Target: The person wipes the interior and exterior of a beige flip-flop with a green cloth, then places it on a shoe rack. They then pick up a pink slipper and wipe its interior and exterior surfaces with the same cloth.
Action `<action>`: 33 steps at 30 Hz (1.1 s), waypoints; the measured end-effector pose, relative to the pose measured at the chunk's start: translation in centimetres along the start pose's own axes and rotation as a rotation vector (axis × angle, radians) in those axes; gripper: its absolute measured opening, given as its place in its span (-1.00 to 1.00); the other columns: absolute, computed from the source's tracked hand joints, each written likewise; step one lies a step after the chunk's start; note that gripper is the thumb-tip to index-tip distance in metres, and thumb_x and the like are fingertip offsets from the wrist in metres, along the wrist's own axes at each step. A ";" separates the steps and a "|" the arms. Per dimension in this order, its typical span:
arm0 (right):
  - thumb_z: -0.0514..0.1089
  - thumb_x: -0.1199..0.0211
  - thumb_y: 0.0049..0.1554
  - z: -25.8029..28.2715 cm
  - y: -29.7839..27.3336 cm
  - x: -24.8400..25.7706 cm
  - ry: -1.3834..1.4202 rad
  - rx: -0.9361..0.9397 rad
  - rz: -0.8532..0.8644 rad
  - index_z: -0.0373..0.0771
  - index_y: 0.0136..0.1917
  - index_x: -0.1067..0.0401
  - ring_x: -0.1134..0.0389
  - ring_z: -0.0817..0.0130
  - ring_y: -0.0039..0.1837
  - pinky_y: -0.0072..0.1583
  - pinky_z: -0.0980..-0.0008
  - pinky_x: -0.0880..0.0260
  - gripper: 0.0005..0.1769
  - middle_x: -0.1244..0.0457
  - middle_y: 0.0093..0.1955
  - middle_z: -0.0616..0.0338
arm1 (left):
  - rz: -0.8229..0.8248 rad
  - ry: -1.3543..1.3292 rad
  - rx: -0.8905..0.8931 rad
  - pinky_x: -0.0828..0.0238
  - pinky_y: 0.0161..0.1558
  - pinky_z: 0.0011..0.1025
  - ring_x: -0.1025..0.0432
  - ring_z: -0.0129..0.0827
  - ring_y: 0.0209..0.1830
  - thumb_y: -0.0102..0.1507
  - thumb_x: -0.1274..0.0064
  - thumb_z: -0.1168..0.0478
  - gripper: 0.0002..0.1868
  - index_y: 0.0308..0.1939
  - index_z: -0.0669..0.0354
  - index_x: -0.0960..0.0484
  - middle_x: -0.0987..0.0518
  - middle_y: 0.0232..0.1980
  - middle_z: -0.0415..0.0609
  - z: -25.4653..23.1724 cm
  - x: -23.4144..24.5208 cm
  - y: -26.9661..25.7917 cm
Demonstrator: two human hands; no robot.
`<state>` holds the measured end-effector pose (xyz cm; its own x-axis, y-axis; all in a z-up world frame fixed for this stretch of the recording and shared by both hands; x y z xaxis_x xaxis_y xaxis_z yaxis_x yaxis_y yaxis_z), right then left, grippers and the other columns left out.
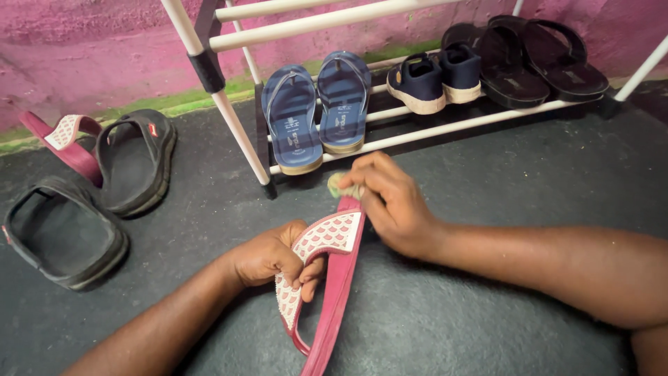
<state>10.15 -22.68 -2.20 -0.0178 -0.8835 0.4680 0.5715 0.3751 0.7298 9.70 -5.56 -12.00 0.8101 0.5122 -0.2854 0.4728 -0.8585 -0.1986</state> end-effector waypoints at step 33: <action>-0.28 -0.18 0.14 8.6 -5.1 -1.1 0.258 0.703 0.393 -0.40 0.19 -0.45 -0.29 0.06 0.20 0.25 0.03 -0.33 -0.66 -0.22 0.22 -0.06 | -0.001 -0.035 -0.010 -0.49 -0.39 -0.42 -0.57 -0.22 -0.48 -0.16 0.03 0.49 -0.86 -0.53 0.38 -0.55 -0.61 -0.50 0.16 -0.2 -0.3 -0.1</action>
<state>0.17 -21.19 -2.13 0.3122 -0.6569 0.6863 -0.1482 0.6799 0.7182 9.52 -5.66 -11.70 0.7972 0.5131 -0.3181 0.4768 -0.8583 -0.1895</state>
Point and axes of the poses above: each hand's wrist, its own y-axis towards the middle knuckle, its own x-axis out of the back of the hand, z = x × y, the point moved 7 cm from there along y, towards the middle knuckle
